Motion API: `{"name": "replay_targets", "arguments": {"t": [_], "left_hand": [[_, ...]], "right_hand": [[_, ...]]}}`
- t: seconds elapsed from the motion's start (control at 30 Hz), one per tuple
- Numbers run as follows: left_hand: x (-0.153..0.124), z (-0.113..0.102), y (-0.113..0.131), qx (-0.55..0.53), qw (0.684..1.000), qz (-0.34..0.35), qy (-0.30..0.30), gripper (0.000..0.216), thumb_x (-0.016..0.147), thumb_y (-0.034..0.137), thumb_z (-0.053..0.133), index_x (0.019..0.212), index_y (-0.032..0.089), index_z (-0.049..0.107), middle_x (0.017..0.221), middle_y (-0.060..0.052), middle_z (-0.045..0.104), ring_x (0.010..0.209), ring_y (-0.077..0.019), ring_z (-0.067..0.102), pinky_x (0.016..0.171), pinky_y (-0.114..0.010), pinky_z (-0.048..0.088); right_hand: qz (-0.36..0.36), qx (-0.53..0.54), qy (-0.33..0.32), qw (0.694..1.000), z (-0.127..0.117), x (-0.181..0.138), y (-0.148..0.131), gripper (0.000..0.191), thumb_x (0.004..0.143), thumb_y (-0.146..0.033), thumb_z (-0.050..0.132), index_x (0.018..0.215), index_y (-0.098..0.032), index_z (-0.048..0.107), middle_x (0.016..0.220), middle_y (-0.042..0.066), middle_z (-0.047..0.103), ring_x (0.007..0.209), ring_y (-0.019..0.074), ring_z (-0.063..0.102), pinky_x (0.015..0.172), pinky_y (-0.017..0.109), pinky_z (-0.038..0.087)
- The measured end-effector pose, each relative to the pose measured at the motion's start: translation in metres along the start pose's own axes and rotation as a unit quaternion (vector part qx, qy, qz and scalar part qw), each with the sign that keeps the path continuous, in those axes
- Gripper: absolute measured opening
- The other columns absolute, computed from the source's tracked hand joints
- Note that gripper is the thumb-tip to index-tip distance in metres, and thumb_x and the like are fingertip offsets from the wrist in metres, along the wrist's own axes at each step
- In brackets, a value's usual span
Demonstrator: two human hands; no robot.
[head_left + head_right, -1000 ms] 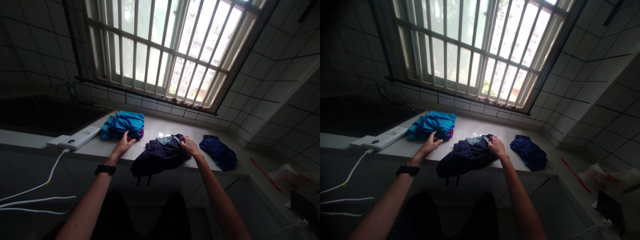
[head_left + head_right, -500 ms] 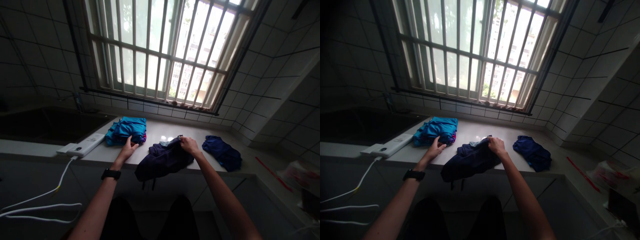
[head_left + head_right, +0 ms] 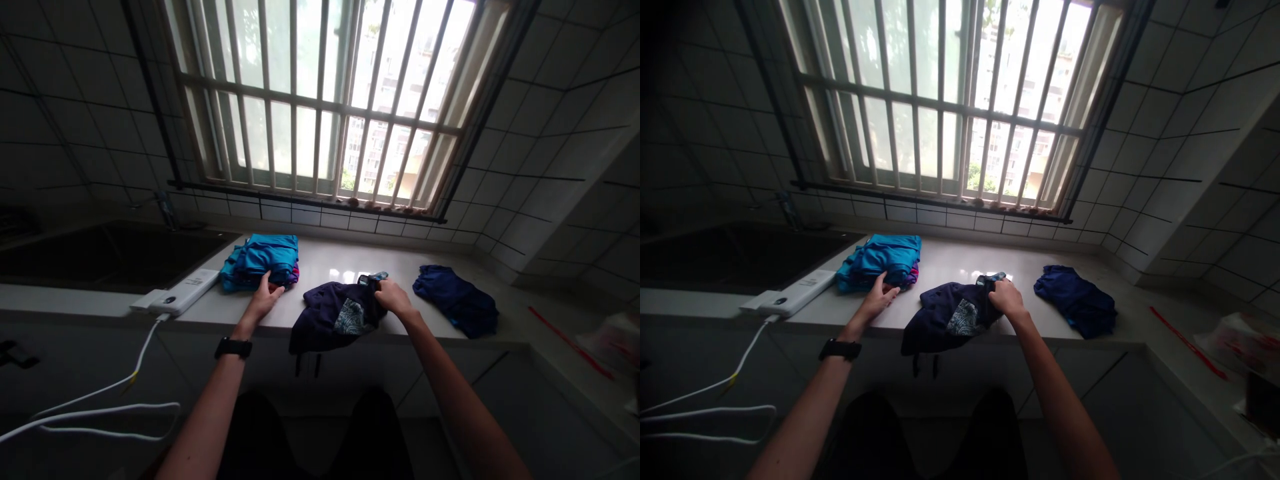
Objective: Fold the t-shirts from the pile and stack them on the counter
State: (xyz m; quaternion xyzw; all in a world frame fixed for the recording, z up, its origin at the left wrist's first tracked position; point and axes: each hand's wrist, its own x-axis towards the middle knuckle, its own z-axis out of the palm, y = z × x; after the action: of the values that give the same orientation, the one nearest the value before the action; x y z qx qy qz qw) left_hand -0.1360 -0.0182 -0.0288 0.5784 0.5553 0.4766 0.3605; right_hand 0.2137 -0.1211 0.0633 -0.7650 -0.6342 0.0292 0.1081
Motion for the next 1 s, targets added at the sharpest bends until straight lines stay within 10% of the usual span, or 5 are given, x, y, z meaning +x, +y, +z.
{"name": "replay_targets", "arguments": {"t": [0.2, 0.37, 0.6, 1.0], "left_hand": [[0.0, 0.0, 0.001, 0.005, 1.0, -0.002, 0.003, 0.092, 0.079, 0.037, 0.072, 0.16, 0.013, 0.035, 0.095, -0.006, 0.067, 0.082, -0.0217, 0.066, 0.077, -0.036, 0.056], [0.001, 0.001, 0.0, 0.003, 1.0, -0.004, 0.013, 0.093, 0.077, 0.034, 0.074, 0.159, 0.012, 0.037, 0.094, -0.007, 0.068, 0.08, -0.0216, 0.066, 0.076, -0.036, 0.056], [0.001, 0.001, -0.001, -0.01, 1.0, 0.009, 0.013, 0.093, 0.075, 0.034, 0.077, 0.158, 0.014, 0.039, 0.092, -0.006, 0.068, 0.077, -0.0199, 0.065, 0.073, -0.034, 0.055], [0.003, 0.001, -0.002, 0.004, 1.0, -0.005, 0.01, 0.096, 0.076, 0.036, 0.076, 0.16, 0.014, 0.036, 0.091, -0.005, 0.066, 0.077, -0.0205, 0.063, 0.074, -0.033, 0.052]], "right_hand": [[-0.033, 0.026, 0.149, 0.988, 0.002, -0.001, -0.005, 0.031, 0.099, -0.018, 0.044, 0.111, -0.017, 0.073, 0.129, 0.014, 0.061, 0.112, 0.0238, 0.062, 0.092, 0.029, 0.047], [-0.057, 0.041, -0.02, 0.997, 0.019, 0.007, 0.004, 0.027, 0.101, -0.022, 0.048, 0.121, -0.015, 0.064, 0.123, 0.015, 0.07, 0.11, 0.0238, 0.066, 0.083, 0.026, 0.045], [-0.052, 0.021, -0.035, 0.998, 0.016, 0.004, 0.014, 0.059, 0.1, -0.022, 0.048, 0.157, -0.018, 0.037, 0.123, 0.016, 0.074, 0.108, 0.028, 0.071, 0.08, 0.03, 0.046], [-0.096, -0.128, -0.038, 0.986, 0.006, -0.008, -0.023, 0.038, 0.099, -0.009, 0.039, 0.117, -0.016, 0.072, 0.113, 0.018, 0.076, 0.106, 0.0286, 0.074, 0.085, 0.031, 0.049]]}}
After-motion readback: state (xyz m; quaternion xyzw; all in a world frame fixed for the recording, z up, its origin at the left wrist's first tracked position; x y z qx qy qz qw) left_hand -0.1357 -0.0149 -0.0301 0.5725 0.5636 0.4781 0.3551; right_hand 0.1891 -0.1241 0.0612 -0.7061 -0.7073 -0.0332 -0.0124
